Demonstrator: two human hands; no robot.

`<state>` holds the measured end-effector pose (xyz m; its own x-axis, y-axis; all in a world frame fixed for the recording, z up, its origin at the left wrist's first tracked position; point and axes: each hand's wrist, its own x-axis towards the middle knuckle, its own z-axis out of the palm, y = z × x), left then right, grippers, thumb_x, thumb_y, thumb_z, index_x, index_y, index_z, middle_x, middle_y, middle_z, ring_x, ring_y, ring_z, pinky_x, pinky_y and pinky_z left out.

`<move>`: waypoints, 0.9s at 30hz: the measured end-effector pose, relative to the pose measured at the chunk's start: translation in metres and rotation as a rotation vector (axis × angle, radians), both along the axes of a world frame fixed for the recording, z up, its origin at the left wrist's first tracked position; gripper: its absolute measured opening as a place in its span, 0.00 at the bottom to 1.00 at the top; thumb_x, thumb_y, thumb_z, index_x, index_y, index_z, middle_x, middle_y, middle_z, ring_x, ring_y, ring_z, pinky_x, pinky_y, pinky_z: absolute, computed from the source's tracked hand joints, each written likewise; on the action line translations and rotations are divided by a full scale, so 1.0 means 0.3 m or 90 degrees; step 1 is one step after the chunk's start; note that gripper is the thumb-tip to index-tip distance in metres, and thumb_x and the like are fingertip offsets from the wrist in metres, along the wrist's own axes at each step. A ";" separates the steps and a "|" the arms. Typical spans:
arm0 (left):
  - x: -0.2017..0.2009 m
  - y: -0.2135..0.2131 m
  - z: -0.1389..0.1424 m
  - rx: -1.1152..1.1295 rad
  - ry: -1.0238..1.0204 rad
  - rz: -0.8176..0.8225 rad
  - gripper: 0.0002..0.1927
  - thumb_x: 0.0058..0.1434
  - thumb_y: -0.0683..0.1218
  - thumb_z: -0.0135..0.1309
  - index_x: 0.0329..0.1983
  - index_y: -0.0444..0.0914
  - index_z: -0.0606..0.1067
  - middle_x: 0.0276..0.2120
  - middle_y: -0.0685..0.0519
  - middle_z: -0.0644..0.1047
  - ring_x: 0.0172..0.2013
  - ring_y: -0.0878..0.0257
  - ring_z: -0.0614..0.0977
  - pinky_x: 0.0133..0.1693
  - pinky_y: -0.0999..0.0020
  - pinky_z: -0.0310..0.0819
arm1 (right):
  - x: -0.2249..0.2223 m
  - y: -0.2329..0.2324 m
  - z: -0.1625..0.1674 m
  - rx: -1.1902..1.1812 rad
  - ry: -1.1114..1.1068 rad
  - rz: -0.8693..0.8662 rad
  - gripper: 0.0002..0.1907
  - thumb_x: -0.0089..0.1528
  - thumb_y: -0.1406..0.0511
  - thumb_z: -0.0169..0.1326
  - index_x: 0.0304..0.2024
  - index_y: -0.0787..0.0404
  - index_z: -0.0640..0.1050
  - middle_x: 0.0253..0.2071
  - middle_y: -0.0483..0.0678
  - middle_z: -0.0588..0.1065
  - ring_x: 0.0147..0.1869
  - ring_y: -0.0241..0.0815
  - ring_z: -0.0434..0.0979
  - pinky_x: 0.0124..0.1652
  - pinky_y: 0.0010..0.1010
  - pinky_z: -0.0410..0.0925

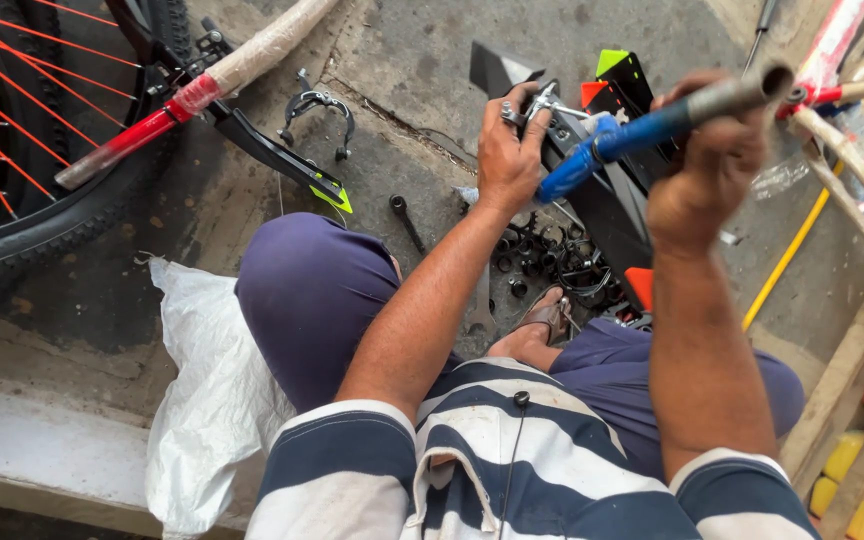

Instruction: The person sits on the ground assembling a bicycle, attaching the handlebar stem and front parts to the frame and tightening bolts with wrenches. They then wrap a bicycle part in bubble wrap and continue tightening components with a wrench.

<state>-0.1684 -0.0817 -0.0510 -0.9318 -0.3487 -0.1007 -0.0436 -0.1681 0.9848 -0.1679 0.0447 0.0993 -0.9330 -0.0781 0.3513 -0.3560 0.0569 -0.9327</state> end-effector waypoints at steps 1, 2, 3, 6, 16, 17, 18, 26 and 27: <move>0.010 0.002 0.012 -0.005 0.007 -0.010 0.18 0.69 0.49 0.55 0.61 0.44 0.74 0.50 0.50 0.74 0.48 0.57 0.81 0.51 0.63 0.76 | 0.001 0.012 -0.026 0.009 0.028 -0.016 0.33 0.72 0.41 0.52 0.53 0.66 0.72 0.38 0.53 0.71 0.41 0.44 0.73 0.44 0.30 0.68; 0.022 0.006 0.023 -0.024 0.050 -0.016 0.18 0.70 0.49 0.54 0.62 0.45 0.74 0.51 0.50 0.73 0.50 0.56 0.81 0.53 0.62 0.76 | 0.001 0.023 -0.055 0.018 0.055 -0.032 0.32 0.74 0.42 0.53 0.51 0.67 0.71 0.37 0.52 0.69 0.39 0.44 0.71 0.43 0.30 0.67; 0.037 0.012 0.036 -0.041 0.091 -0.021 0.18 0.71 0.49 0.54 0.62 0.45 0.73 0.52 0.50 0.73 0.52 0.56 0.80 0.54 0.62 0.76 | -0.001 0.039 -0.078 -0.019 0.062 -0.037 0.31 0.74 0.42 0.52 0.49 0.65 0.69 0.36 0.51 0.67 0.37 0.44 0.69 0.41 0.31 0.67; 0.076 0.020 0.063 -0.064 0.150 -0.044 0.18 0.72 0.48 0.54 0.64 0.45 0.71 0.54 0.49 0.72 0.53 0.52 0.80 0.54 0.60 0.76 | -0.002 0.102 -0.112 -0.121 0.043 -0.029 0.30 0.71 0.41 0.51 0.43 0.62 0.65 0.35 0.49 0.64 0.32 0.43 0.69 0.36 0.31 0.67; 0.090 0.058 0.085 -0.139 0.183 -0.110 0.20 0.71 0.47 0.55 0.65 0.46 0.70 0.54 0.49 0.71 0.48 0.49 0.81 0.47 0.56 0.77 | 0.006 0.253 -0.143 -0.129 0.062 -0.064 0.36 0.69 0.35 0.39 0.39 0.63 0.64 0.31 0.48 0.60 0.25 0.41 0.63 0.28 0.30 0.64; 0.088 0.062 0.080 -0.142 0.184 -0.110 0.20 0.71 0.46 0.55 0.66 0.46 0.70 0.54 0.49 0.71 0.48 0.49 0.81 0.47 0.56 0.77 | 0.006 0.258 -0.145 -0.123 0.064 -0.068 0.37 0.69 0.35 0.38 0.39 0.63 0.64 0.31 0.48 0.60 0.25 0.41 0.64 0.28 0.30 0.64; 0.088 0.067 0.077 -0.145 0.185 -0.110 0.20 0.72 0.46 0.55 0.66 0.46 0.69 0.54 0.49 0.71 0.48 0.50 0.81 0.47 0.56 0.77 | 0.009 0.261 -0.146 -0.119 0.067 -0.066 0.37 0.69 0.35 0.38 0.39 0.63 0.64 0.31 0.47 0.60 0.25 0.41 0.64 0.28 0.30 0.65; 0.079 0.068 0.073 -0.223 0.249 -0.130 0.24 0.69 0.45 0.56 0.68 0.46 0.69 0.54 0.50 0.70 0.49 0.49 0.80 0.50 0.56 0.77 | 0.004 0.231 -0.145 -0.111 0.074 -0.066 0.36 0.69 0.36 0.39 0.40 0.63 0.64 0.31 0.48 0.60 0.24 0.41 0.63 0.27 0.30 0.64; 0.082 0.074 0.080 -0.234 0.257 -0.159 0.25 0.68 0.45 0.57 0.68 0.46 0.69 0.54 0.50 0.70 0.49 0.49 0.79 0.50 0.55 0.76 | 0.002 0.220 -0.148 -0.113 0.073 -0.066 0.36 0.69 0.36 0.39 0.40 0.63 0.64 0.31 0.48 0.60 0.24 0.41 0.63 0.27 0.30 0.64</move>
<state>-0.1440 -0.0597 -0.0270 -0.9293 -0.0591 0.3645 0.3523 0.1534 0.9232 -0.1671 0.1107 0.0550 -0.8857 0.0881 0.4558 -0.4617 -0.0634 -0.8848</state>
